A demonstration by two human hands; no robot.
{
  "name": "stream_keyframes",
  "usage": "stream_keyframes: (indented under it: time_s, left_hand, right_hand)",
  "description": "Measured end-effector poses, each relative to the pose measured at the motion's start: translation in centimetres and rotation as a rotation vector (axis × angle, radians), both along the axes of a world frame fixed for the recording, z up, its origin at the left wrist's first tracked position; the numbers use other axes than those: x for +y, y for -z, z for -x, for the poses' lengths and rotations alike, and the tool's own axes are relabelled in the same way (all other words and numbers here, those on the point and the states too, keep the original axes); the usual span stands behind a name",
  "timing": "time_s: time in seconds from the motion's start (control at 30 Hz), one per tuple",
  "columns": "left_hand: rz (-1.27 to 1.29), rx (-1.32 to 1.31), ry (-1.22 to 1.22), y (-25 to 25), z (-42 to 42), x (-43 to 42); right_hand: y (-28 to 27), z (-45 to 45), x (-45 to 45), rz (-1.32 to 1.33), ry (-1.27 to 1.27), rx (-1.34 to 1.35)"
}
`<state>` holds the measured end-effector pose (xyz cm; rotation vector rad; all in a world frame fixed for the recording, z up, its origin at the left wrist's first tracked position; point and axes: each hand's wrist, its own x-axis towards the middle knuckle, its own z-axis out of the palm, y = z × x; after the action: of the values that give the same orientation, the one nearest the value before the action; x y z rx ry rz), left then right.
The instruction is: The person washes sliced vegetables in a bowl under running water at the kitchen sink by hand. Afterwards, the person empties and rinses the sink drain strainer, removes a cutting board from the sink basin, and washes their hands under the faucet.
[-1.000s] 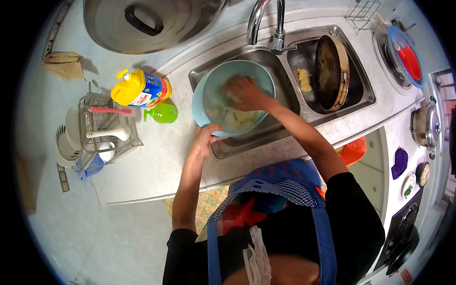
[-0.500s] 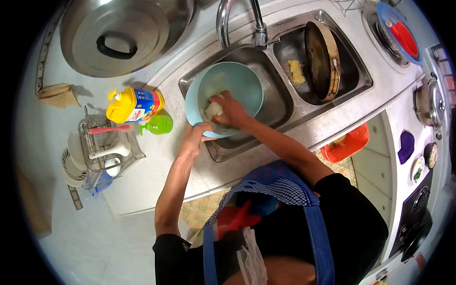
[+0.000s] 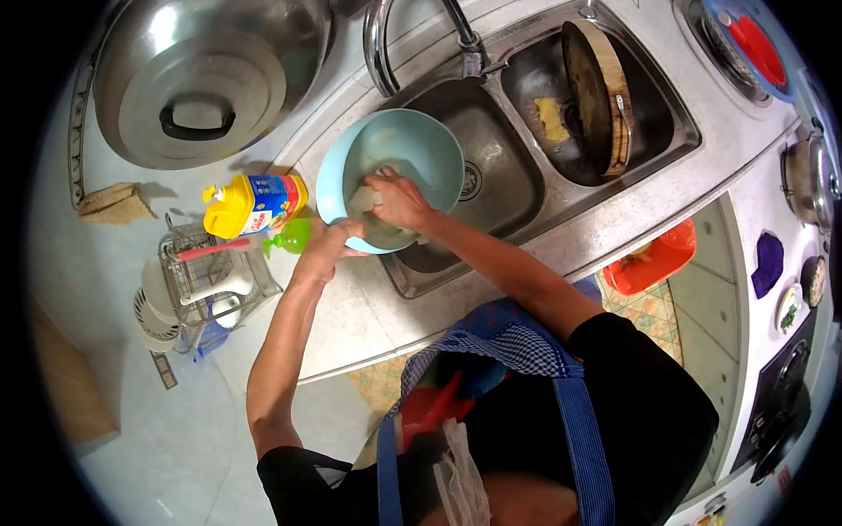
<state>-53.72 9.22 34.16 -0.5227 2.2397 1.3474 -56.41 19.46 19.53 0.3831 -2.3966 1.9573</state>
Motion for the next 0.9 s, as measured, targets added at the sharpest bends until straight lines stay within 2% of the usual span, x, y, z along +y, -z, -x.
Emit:
stream_keyframes:
  time_s: [0.53, 0.63, 0.73, 0.83, 0.9]
  left_hand:
    - [0.168, -0.069, 0.118, -2.0, 2.2, 0.5]
    - [0.147, -0.079, 0.103, -1.5, 2.1, 0.2]
    - [0.088, -0.092, 0.045, -0.6, 1.6, -0.7]
    - [-0.005, -0.142, -0.013, 0.6, 1.0, -2.1]
    - [-0.099, -0.156, -0.063, 2.0, 0.4, -3.1]
  right_hand:
    - [2.0, 1.6, -1.8, 0.028, -0.018, 0.035]
    - [4.1, 1.7, -2.3, 0.338, -0.111, -0.024]
    - [5.2, 1.9, -1.7, 0.466, -0.146, -0.022]
    - [6.0, 3.1, -0.3, 0.334, -0.259, -0.113]
    - [6.4, 4.2, 0.5, 0.032, -0.232, 0.025]
